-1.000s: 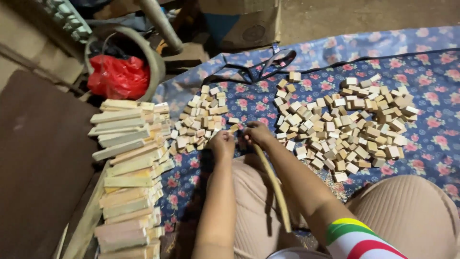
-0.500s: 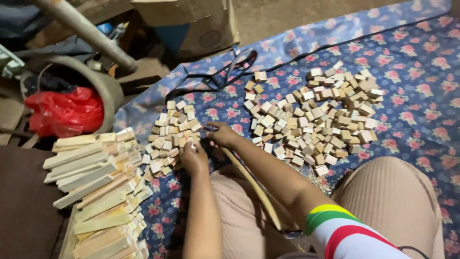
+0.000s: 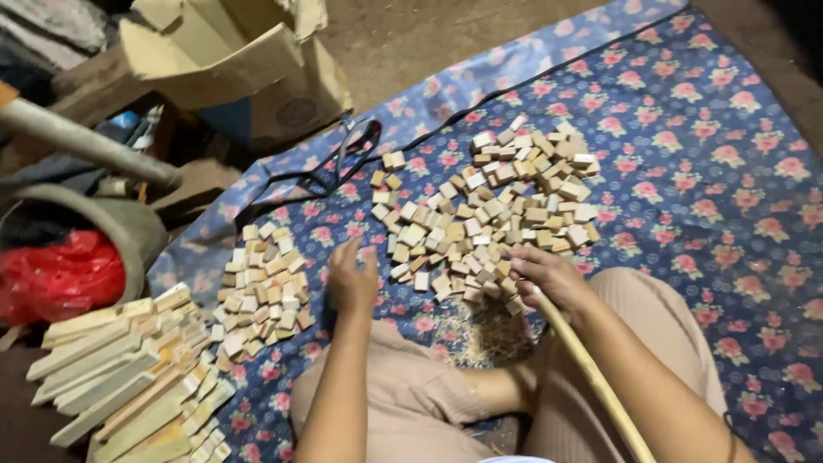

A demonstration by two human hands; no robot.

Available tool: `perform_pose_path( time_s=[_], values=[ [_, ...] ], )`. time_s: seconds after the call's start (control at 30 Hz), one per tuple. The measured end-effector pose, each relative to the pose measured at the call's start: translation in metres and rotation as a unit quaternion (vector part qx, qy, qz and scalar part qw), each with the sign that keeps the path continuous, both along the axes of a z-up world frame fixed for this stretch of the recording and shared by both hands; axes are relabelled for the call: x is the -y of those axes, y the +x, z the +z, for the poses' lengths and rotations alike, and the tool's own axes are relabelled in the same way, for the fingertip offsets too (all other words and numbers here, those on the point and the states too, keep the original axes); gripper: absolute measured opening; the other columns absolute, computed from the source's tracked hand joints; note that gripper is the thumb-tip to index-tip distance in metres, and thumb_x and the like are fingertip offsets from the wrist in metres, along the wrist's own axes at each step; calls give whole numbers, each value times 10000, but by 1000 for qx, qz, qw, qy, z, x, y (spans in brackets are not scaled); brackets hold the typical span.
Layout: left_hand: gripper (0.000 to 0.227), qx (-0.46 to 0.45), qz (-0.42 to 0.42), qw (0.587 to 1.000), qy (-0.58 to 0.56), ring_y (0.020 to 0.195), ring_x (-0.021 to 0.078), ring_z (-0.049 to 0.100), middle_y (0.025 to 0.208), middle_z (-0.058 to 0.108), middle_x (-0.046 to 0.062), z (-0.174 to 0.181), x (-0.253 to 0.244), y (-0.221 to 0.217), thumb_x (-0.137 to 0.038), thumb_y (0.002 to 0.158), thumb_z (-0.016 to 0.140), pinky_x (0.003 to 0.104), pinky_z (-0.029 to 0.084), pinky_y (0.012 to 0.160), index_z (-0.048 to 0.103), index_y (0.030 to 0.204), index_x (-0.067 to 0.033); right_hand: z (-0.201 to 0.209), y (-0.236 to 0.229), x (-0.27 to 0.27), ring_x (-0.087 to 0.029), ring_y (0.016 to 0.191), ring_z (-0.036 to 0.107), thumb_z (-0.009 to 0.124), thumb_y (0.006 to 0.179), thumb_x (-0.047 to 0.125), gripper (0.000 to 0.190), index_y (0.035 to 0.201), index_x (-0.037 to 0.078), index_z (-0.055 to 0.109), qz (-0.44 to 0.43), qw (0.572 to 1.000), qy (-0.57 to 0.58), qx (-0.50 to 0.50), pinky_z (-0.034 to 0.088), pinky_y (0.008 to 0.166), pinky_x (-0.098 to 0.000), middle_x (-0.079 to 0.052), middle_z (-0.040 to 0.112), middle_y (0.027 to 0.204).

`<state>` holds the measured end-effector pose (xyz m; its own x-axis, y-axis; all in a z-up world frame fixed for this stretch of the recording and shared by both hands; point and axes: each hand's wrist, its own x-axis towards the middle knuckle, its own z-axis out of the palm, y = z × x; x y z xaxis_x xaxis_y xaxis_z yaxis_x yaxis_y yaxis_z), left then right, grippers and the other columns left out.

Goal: The person is sitting on the floor, picking up small wooden blocks from a pile, inspecting them individually, and placing them into a sorted pile.

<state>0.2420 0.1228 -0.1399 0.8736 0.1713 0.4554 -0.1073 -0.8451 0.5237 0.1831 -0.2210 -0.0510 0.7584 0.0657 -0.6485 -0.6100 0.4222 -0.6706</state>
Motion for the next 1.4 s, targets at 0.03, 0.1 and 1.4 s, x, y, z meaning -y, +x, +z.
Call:
perform_pose_path(
  time_s=[0.03,0.1,1.4],
  values=[
    [279,1,-5,1000,1,1040,329,712,1061,734,103,-2,25,18,-175,846,778,436,562,882,758,1119,-117,0,2,15,-57,546,451,601,977,75,330,1293,-18,595,-5,1000,1,1,391,377,-156,-99,534,816],
    [257,31,-160,987,19,1015,322,706,1066,721,104,-8,74,52,-144,834,760,423,561,870,756,1087,-101,-2,3,43,-15,545,449,607,982,84,325,1295,-1,591,-63,994,62,56,390,403,-121,-74,548,827],
    [308,-243,-64,786,-565,838,147,726,980,721,90,98,123,-149,-88,834,801,229,563,477,636,1084,-13,54,-77,-26,-115,473,502,617,928,-26,474,1393,-33,528,80,977,146,134,447,326,-219,-93,534,725]
  ],
)
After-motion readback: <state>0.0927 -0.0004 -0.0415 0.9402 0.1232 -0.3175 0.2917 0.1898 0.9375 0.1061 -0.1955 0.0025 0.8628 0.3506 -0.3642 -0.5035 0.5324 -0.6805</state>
